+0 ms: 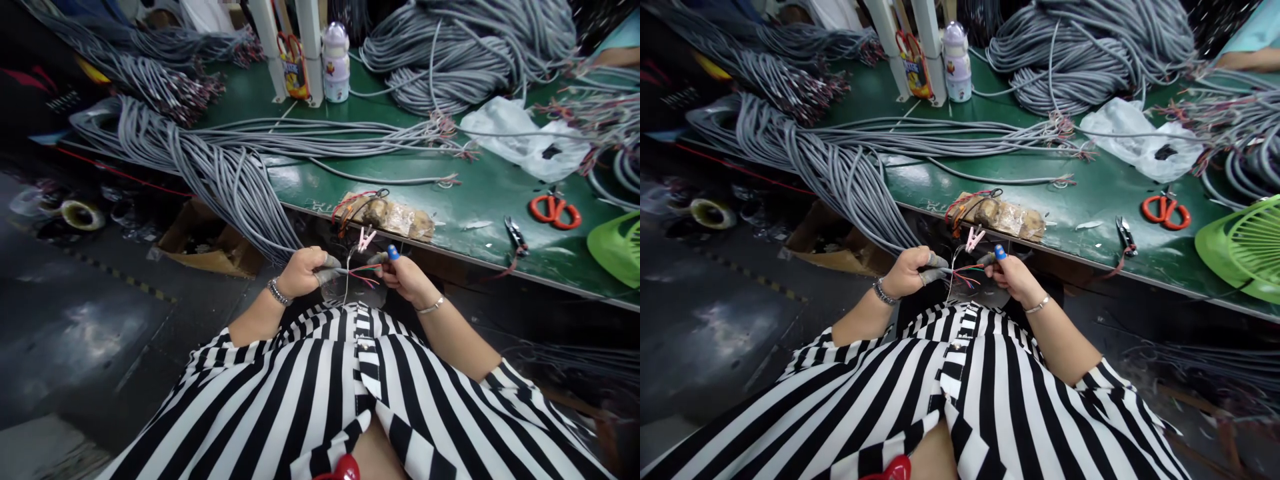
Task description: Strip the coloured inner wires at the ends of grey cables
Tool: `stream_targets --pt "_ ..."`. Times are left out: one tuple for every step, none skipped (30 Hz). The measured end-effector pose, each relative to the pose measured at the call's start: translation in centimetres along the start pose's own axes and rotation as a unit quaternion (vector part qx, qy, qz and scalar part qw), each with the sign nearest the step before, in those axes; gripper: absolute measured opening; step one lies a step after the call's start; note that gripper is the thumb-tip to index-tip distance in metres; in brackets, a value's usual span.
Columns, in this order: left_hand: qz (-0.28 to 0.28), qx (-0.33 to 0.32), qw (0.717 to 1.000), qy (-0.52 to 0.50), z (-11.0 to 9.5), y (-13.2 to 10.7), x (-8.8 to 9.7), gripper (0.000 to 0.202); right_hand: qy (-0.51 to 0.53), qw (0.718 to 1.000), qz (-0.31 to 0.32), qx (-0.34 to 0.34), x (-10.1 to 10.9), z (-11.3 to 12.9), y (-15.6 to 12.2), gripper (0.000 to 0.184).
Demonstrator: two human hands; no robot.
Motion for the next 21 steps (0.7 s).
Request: stream_targets --pt "-0.015 0.002 1.000 -0.013 0.1 0.2 0.3 0.020 0.004 1.000 -0.003 -0.002 0.0 0.1 0.5 0.059" --pt "-0.029 0.002 0.999 -0.025 0.2 0.4 0.6 0.019 0.008 1.000 -0.002 -0.003 -0.2 0.3 1.0 0.059" --pt "-0.042 0.002 0.999 -0.035 0.3 0.6 0.8 0.019 0.011 1.000 0.000 -0.002 -0.5 0.6 1.6 0.059" --pt "-0.055 0.003 0.998 -0.043 0.4 0.8 1.0 0.019 0.016 1.000 0.004 0.003 -0.8 0.8 2.1 0.059" --pt "-0.067 0.006 0.996 -0.050 0.7 1.0 1.1 0.019 0.022 1.000 0.008 0.012 -1.2 1.2 2.6 0.060" --pt "-0.078 0.010 0.995 -0.058 0.9 1.3 1.2 0.019 0.028 0.999 0.013 0.020 -1.6 1.4 3.0 0.060" --pt "-0.087 0.016 0.994 -0.065 1.2 1.5 1.2 0.020 0.035 0.999 0.014 0.029 -1.9 1.7 3.4 0.060" --pt "-0.091 0.020 0.993 -0.073 1.6 1.8 1.1 0.021 0.040 0.998 0.014 0.036 -2.2 1.8 3.8 0.059" --pt "-0.091 0.025 0.992 -0.081 1.9 2.0 0.9 0.021 0.045 0.998 0.011 0.042 -2.5 1.9 4.1 0.058" --pt "-0.086 0.029 0.992 -0.088 2.3 2.2 0.6 0.021 0.048 0.998 0.009 0.045 -2.6 2.0 4.4 0.058" --pt "-0.079 0.032 0.992 -0.094 2.6 2.5 0.3 0.021 0.052 0.997 0.004 0.048 -2.8 2.0 4.6 0.058" --pt "-0.070 0.034 0.992 -0.100 2.9 2.6 0.0 0.021 0.058 0.997 0.000 0.050 -2.9 2.0 4.7 0.058" --pt "-0.061 0.036 0.992 -0.105 3.1 2.8 -0.4 0.021 0.067 0.997 -0.002 0.049 -3.0 2.0 4.8 0.058" --pt "-0.054 0.037 0.992 -0.109 3.4 2.9 -0.6 0.021 0.079 0.996 -0.005 0.048 -3.1 1.9 4.9 0.058" --pt "-0.049 0.037 0.992 -0.111 3.5 3.0 -0.8 0.022 0.095 0.994 -0.009 0.047 -3.2 2.0 4.9 0.058" --pt "-0.046 0.036 0.992 -0.112 3.6 3.1 -1.0 0.022 0.111 0.993 -0.013 0.045 -3.3 2.0 4.9 0.057" --pt "-0.045 0.034 0.992 -0.111 3.7 3.2 -1.2 0.021 0.125 0.991 -0.018 0.045 -3.4 2.0 4.9 0.057" --pt "-0.044 0.033 0.993 -0.109 3.8 3.3 -1.3 0.021 0.137 0.989 -0.023 0.045 -3.4 2.1 4.8 0.057" --pt "-0.043 0.030 0.993 -0.108 3.8 3.3 -1.4 0.021 0.144 0.988 -0.028 0.047 -3.5 2.2 4.8 0.057" --pt "-0.039 0.028 0.993 -0.108 3.8 3.4 -1.6 0.021 0.148 0.987 -0.032 0.050 -3.5 2.3 4.8 0.057" --pt "-0.034 0.026 0.993 -0.109 3.9 3.4 -1.7 0.021 0.149 0.987 -0.036 0.053 -3.5 2.4 4.8 0.057"
Point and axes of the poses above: each hand's wrist, its own y-axis towards the middle knuckle, its own x-axis out of the back of the hand, z = x × y, the point moved 9 cm from there along y, towards the middle knuckle, and after that the axes turned 4 degrees about y, right-handed, at the moved point
